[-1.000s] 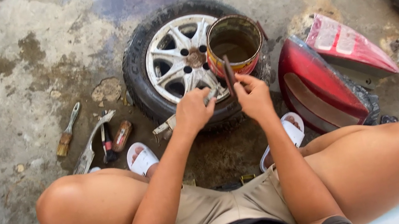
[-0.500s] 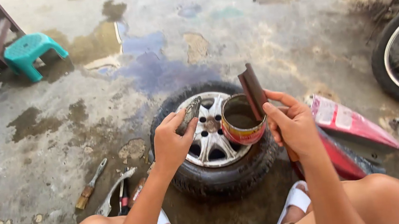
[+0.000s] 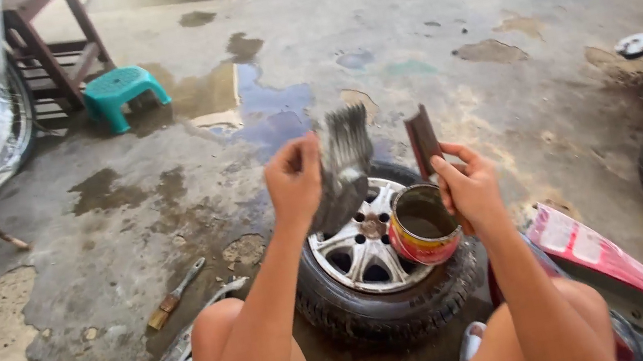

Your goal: Sanding the cooling fins of a motorcycle engine component to clean or smooth the surface.

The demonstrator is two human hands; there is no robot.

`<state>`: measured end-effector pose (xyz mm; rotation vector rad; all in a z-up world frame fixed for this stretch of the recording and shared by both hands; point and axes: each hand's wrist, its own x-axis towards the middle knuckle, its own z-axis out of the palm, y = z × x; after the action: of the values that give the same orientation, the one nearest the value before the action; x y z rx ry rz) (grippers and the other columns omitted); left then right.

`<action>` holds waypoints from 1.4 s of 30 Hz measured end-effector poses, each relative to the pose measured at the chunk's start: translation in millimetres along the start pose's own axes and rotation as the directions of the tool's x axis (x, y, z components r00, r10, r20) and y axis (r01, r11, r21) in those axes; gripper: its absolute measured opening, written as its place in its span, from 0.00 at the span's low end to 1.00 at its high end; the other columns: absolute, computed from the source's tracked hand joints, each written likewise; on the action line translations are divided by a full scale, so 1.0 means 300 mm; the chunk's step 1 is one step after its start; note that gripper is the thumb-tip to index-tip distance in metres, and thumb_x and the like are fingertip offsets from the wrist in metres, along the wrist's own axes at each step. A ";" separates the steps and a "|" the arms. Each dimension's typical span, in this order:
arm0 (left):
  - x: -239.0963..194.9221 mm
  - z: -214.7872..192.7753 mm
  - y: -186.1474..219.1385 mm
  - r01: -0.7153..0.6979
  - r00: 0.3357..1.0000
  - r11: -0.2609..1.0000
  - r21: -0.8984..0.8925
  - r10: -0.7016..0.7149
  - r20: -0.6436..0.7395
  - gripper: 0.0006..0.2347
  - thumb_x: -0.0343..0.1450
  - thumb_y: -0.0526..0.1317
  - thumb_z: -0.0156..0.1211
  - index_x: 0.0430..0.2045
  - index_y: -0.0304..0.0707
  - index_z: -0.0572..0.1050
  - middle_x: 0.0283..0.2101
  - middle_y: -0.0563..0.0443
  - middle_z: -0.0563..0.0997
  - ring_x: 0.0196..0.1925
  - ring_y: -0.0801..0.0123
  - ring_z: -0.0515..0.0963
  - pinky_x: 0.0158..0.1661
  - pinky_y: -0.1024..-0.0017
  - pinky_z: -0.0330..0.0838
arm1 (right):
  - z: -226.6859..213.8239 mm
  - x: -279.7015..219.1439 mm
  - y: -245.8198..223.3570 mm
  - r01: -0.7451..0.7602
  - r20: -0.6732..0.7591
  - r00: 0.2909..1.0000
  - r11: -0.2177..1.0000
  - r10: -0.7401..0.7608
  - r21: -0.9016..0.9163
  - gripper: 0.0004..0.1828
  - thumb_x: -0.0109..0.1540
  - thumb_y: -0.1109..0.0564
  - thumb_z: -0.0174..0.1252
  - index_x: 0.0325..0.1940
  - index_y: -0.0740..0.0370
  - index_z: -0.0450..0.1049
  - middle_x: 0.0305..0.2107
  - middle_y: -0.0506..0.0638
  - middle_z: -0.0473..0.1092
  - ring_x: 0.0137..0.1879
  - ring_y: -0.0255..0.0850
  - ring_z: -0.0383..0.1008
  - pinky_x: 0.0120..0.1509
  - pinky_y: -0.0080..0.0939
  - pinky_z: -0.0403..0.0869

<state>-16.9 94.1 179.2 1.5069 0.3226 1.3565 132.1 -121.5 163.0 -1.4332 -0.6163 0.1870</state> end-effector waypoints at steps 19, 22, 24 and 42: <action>0.092 -0.050 0.139 -0.036 0.995 0.965 -0.259 0.011 -0.095 0.24 0.80 0.49 0.50 0.09 0.55 0.55 0.10 0.66 0.50 0.14 0.86 0.46 0.20 0.82 0.48 | 0.084 -0.104 -0.192 0.194 0.033 0.979 0.972 -0.200 0.135 0.14 0.70 0.58 0.52 0.58 0.65 0.70 0.13 0.51 0.63 0.10 0.37 0.63 0.09 0.33 0.64; 0.080 -0.039 0.163 -0.113 0.992 0.951 -0.288 0.093 -0.082 0.24 0.81 0.47 0.49 0.11 0.55 0.52 0.13 0.67 0.47 0.18 0.85 0.44 0.24 0.80 0.47 | 0.091 -0.106 -0.202 0.227 0.066 0.969 0.962 -0.239 0.154 0.11 0.70 0.59 0.51 0.54 0.67 0.71 0.13 0.52 0.62 0.09 0.37 0.63 0.09 0.32 0.64; 0.074 -0.036 0.161 -0.123 0.992 0.949 -0.289 0.107 -0.070 0.24 0.81 0.46 0.49 0.11 0.56 0.54 0.12 0.66 0.48 0.17 0.86 0.45 0.24 0.81 0.48 | 0.096 -0.110 -0.196 0.220 0.110 0.964 0.958 -0.243 0.186 0.10 0.69 0.60 0.50 0.52 0.67 0.72 0.12 0.53 0.62 0.08 0.39 0.63 0.08 0.34 0.64; 0.045 -0.024 0.110 -0.110 0.994 0.845 -0.523 0.095 -0.056 0.19 0.78 0.40 0.54 0.12 0.49 0.61 0.11 0.62 0.63 0.15 0.86 0.60 0.21 0.85 0.55 | 0.140 -0.182 -0.181 0.303 0.293 0.896 0.942 -0.333 0.144 0.08 0.66 0.66 0.45 0.47 0.68 0.69 0.15 0.56 0.65 0.09 0.38 0.66 0.12 0.33 0.66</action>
<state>-32.2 93.8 212.3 1.0526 -0.1178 1.4069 52.7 -119.6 200.0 -1.1982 -1.0822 0.1830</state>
